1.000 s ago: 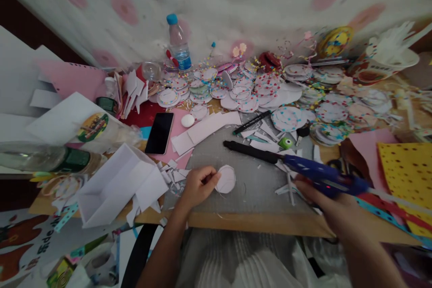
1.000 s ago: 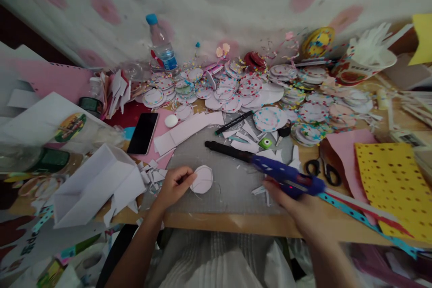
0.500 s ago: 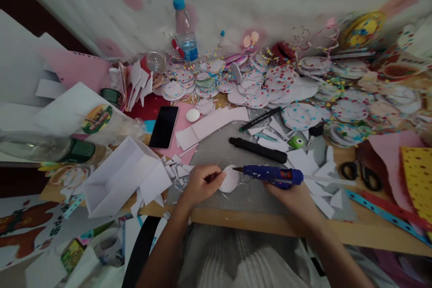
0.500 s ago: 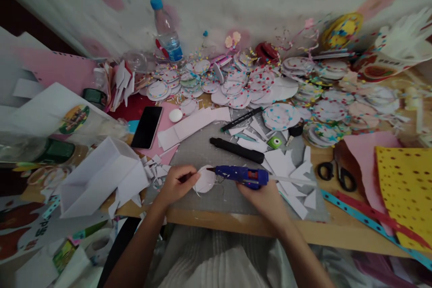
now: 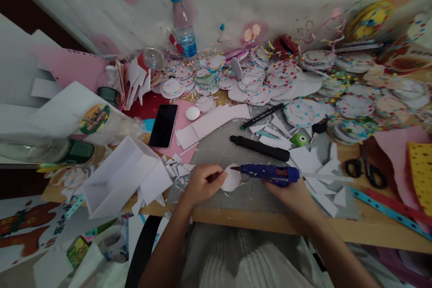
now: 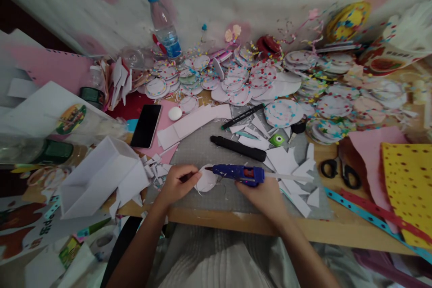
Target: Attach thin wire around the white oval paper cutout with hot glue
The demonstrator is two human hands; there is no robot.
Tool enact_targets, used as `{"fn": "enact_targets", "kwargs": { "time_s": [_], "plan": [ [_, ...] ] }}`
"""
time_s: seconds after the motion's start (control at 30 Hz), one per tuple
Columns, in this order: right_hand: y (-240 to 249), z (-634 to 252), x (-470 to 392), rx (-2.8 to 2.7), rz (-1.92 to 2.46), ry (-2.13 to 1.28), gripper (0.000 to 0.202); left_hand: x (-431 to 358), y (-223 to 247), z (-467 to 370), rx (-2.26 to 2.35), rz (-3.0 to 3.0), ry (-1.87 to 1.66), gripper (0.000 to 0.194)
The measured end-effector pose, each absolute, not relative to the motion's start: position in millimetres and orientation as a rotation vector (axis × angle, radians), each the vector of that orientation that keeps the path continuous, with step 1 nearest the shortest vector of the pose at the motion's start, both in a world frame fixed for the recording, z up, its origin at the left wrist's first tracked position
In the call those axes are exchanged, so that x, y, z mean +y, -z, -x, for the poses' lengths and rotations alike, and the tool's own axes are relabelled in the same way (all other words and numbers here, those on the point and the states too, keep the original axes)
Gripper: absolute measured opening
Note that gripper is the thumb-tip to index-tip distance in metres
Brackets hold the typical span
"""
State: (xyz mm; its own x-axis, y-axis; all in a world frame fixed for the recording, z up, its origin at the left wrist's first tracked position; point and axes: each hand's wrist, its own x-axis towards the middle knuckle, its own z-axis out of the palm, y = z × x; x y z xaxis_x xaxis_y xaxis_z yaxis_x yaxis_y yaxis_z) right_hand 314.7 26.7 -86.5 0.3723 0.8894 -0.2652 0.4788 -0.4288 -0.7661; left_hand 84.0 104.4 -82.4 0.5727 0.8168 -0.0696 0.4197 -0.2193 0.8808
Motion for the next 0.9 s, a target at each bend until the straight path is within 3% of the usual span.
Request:
{"fn": "enact_targets", "kwargs": {
  "time_s": [0.9],
  "plan": [
    [87.3,-314.9,26.1,-1.261,2.104,-0.892,0.021,104.7,80.5,-84.8,1.024,-1.857,-0.517,0.033]
  ]
}}
